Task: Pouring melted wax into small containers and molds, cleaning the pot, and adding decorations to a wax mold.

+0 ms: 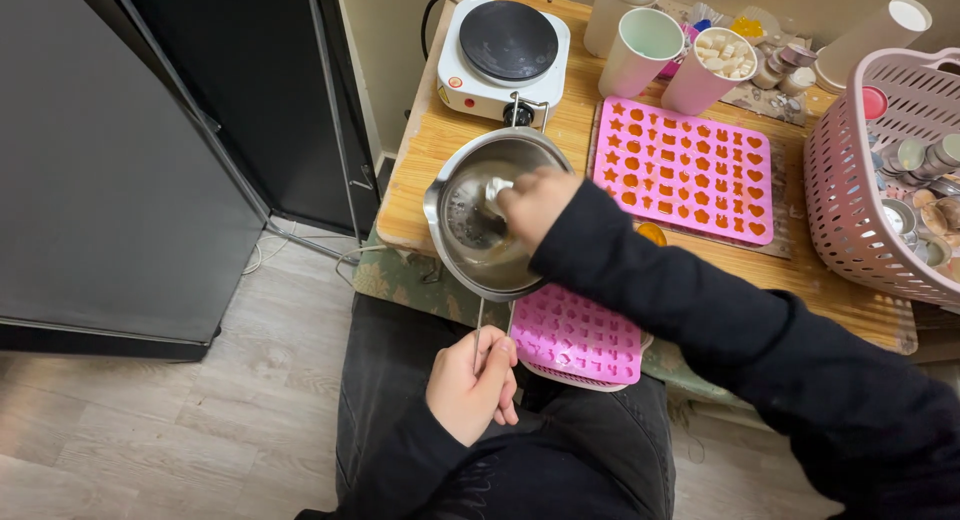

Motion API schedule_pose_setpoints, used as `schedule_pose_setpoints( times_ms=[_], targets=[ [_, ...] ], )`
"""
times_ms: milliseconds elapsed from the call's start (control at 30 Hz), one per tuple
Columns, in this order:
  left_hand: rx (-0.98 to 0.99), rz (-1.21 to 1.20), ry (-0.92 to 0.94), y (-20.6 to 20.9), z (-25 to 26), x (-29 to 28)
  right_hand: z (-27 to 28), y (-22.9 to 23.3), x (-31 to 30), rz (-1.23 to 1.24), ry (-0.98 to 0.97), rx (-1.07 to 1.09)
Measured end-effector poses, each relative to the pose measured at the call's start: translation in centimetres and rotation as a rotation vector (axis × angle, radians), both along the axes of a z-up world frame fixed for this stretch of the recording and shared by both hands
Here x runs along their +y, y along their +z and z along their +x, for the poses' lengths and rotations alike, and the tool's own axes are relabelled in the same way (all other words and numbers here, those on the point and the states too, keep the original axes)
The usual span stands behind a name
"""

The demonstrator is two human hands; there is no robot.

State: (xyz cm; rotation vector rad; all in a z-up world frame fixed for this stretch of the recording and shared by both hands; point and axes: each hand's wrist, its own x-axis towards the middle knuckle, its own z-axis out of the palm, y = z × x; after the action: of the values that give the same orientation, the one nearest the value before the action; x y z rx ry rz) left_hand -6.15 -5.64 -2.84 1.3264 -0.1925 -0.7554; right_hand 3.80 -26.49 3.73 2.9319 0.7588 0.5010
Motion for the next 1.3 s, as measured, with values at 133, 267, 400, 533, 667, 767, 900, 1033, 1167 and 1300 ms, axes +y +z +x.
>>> schedule_pose_setpoints(
  times_ms=[133,267,400,533,667,767,900,1033,1167,1300],
  targets=[
    [-0.046,0.054,0.007,0.0,-0.2,-0.2,0.9,-3.3,0.8,-0.161,-0.111,0.134],
    [-0.052,0.041,0.024,0.0,-0.3,-0.3,1.2,-3.0,2.0,-0.040,-0.265,0.482],
    [-0.079,0.049,0.007,-0.3,0.0,-0.3,0.7,-2.9,2.4,0.087,-0.323,0.517],
    [-0.030,0.030,-0.016,0.2,0.5,-0.1,1.0,-3.9,2.2,0.288,-0.255,0.470],
    [0.023,0.100,-0.041,0.2,0.8,0.1,1.0,-3.4,2.8,0.498,-0.271,0.551],
    [0.033,0.111,-0.029,-0.2,0.8,0.2,1.0,-3.1,3.4,0.604,-0.299,0.586],
    [-0.027,0.173,-0.015,-0.4,0.4,0.2,0.7,-2.8,3.9,0.898,-0.374,0.815],
    [-0.070,0.189,-0.008,-0.3,0.5,0.1,0.2,-1.9,4.3,1.178,-0.467,0.960],
    [-0.073,0.194,-0.018,-0.2,0.7,0.0,0.0,-1.8,4.1,1.381,-0.443,0.986],
    [-0.076,0.201,-0.022,0.0,0.7,0.1,-0.3,-1.8,3.5,1.438,-0.450,1.046]
  ],
)
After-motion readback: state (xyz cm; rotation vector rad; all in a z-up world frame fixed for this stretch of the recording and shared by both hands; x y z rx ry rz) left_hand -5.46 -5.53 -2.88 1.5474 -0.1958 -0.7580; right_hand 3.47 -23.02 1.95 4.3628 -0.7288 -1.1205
